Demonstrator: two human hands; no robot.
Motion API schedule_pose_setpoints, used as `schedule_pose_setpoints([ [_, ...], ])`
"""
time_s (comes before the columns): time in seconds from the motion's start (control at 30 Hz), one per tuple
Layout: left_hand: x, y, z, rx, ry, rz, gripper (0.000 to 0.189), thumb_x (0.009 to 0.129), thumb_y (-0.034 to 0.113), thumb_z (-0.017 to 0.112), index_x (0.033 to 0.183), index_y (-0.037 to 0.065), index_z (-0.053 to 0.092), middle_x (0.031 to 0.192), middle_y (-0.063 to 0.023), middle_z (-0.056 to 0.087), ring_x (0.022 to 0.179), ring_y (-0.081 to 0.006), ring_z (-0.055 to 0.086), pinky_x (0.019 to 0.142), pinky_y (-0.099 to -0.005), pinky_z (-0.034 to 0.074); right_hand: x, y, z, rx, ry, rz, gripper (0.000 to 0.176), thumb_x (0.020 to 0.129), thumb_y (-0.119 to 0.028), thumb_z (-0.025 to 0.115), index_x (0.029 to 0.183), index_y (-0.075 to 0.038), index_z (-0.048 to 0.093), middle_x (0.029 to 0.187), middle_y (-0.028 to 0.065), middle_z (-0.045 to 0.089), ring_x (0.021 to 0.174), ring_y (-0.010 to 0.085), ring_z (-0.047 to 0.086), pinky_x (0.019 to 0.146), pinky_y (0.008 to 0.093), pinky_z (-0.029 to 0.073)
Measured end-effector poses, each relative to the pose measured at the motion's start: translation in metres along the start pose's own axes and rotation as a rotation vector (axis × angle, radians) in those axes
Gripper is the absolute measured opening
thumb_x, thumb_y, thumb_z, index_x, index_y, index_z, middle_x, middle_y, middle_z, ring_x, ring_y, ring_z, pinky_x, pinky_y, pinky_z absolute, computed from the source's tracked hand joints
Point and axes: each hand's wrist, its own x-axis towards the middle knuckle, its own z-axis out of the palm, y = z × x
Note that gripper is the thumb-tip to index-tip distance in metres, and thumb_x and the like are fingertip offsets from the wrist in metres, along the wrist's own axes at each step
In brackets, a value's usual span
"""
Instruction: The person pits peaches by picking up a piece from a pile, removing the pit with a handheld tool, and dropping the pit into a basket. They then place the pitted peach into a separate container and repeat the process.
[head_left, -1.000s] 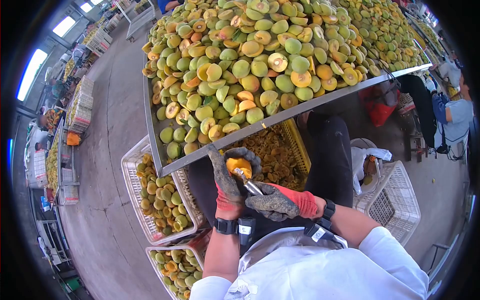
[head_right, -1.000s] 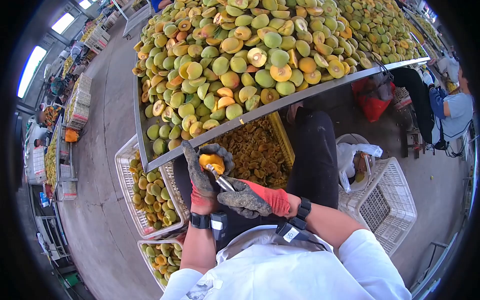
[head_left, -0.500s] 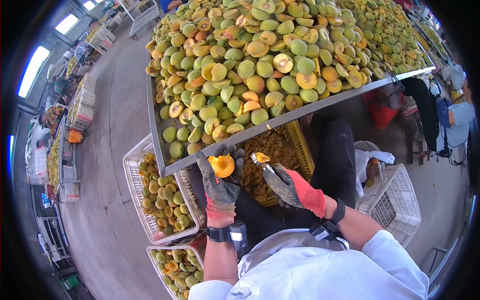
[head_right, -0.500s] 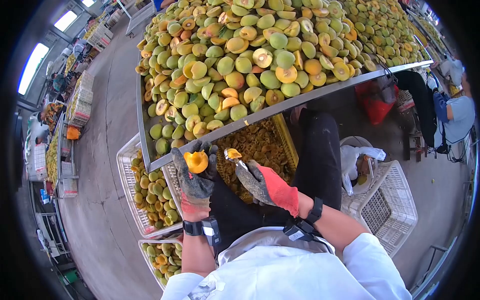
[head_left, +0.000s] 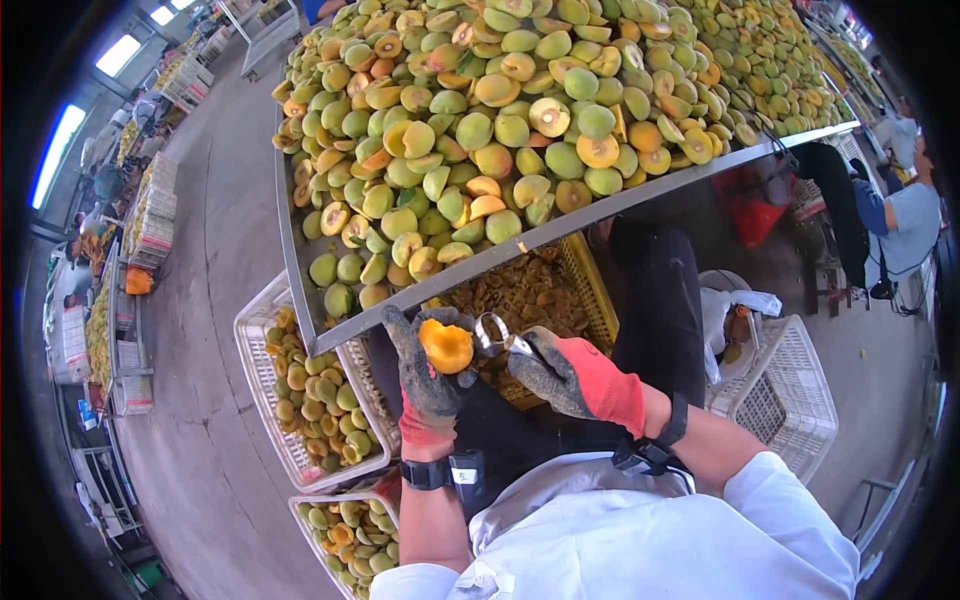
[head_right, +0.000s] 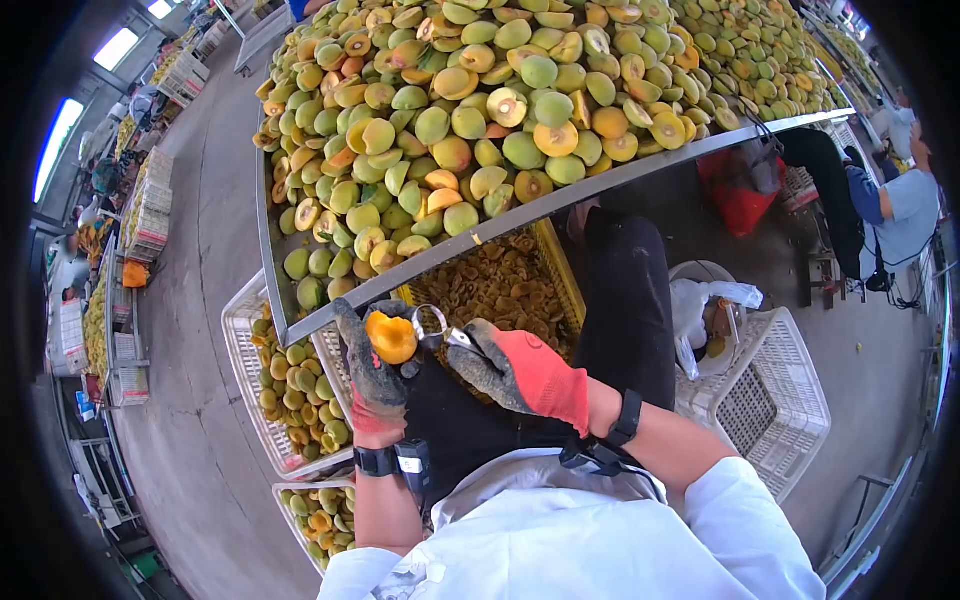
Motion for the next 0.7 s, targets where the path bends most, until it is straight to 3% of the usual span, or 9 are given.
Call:
schedule_pose_setpoints([
  [0.1,0.002,-0.006,-0.006,0.103,0.017,-0.062,0.061,0.091,0.064,0.036,0.095,0.007,0.056,0.080,-0.0065,0.061,0.063,-0.0171,0.060,0.049,-0.0237,0.049,0.001,-0.001,-0.007,-0.264,-0.093,0.007,0.019,0.092,-0.017,0.055,0.104,-0.003,0.051,0.091,0.0149,0.064,0.080,0.0240,0.064,0.069,0.0324,0.049],
  [0.13,0.004,-0.012,-0.008,0.101,0.071,0.000,0.060,0.092,0.063,0.037,0.094,0.006,0.057,0.078,-0.0067,0.062,0.063,-0.0176,0.061,0.051,-0.0261,0.050,0.000,0.002,-0.009,-0.420,-0.128,-0.024,0.020,0.087,-0.011,0.055,0.105,-0.004,0.051,0.097,0.0171,0.064,0.086,0.0312,0.064,0.072,0.0347,0.050],
  [0.23,0.003,-0.019,-0.014,0.122,0.159,0.073,0.058,0.093,0.061,0.039,0.091,0.005,0.057,0.076,-0.0074,0.062,0.063,-0.0185,0.061,0.055,-0.0299,0.052,-0.002,0.000,-0.008,-0.473,-0.158,-0.025,0.024,0.084,-0.010,0.055,0.107,-0.004,0.050,0.096,0.0160,0.063,0.087,0.0332,0.063,0.071,0.0380,0.051],
  [0.4,-0.002,-0.014,-0.003,0.139,0.202,0.098,0.057,0.094,0.057,0.041,0.087,0.004,0.058,0.072,-0.0083,0.062,0.061,-0.0187,0.061,0.057,-0.0297,0.051,-0.006,0.000,-0.011,-0.649,-0.199,-0.066,0.031,0.080,-0.012,0.059,0.108,-0.003,0.052,0.093,0.0138,0.060,0.084,0.0314,0.062,0.068,0.0391,0.050],
  [0.47,-0.007,-0.008,0.005,0.278,0.201,0.148,0.056,0.094,0.056,0.042,0.085,0.003,0.058,0.070,-0.0083,0.062,0.060,-0.0181,0.061,0.056,-0.0288,0.051,-0.007,0.001,-0.012,-0.674,-0.205,-0.060,0.031,0.080,-0.010,0.056,0.110,-0.003,0.049,0.092,0.0141,0.060,0.085,0.0323,0.062,0.067,0.0409,0.050],
  [0.57,-0.003,-0.012,-0.001,0.440,0.211,0.224,0.057,0.094,0.056,0.042,0.084,0.003,0.058,0.068,-0.0078,0.061,0.059,-0.0171,0.060,0.055,-0.0278,0.049,-0.008,0.003,-0.012,-0.748,-0.241,-0.031,0.035,0.075,-0.015,0.064,0.106,0.000,0.054,0.094,0.0138,0.059,0.085,0.0315,0.062,0.069,0.0385,0.051],
  [0.7,0.001,-0.017,-0.012,0.412,0.208,0.116,0.056,0.094,0.056,0.043,0.082,0.004,0.059,0.067,-0.0066,0.060,0.057,-0.0164,0.058,0.055,-0.0275,0.048,-0.010,0.008,-0.013,-0.794,-0.177,-0.035,0.030,0.077,-0.013,0.061,0.104,-0.001,0.055,0.092,0.0134,0.059,0.082,0.0319,0.062,0.068,0.0392,0.051],
])
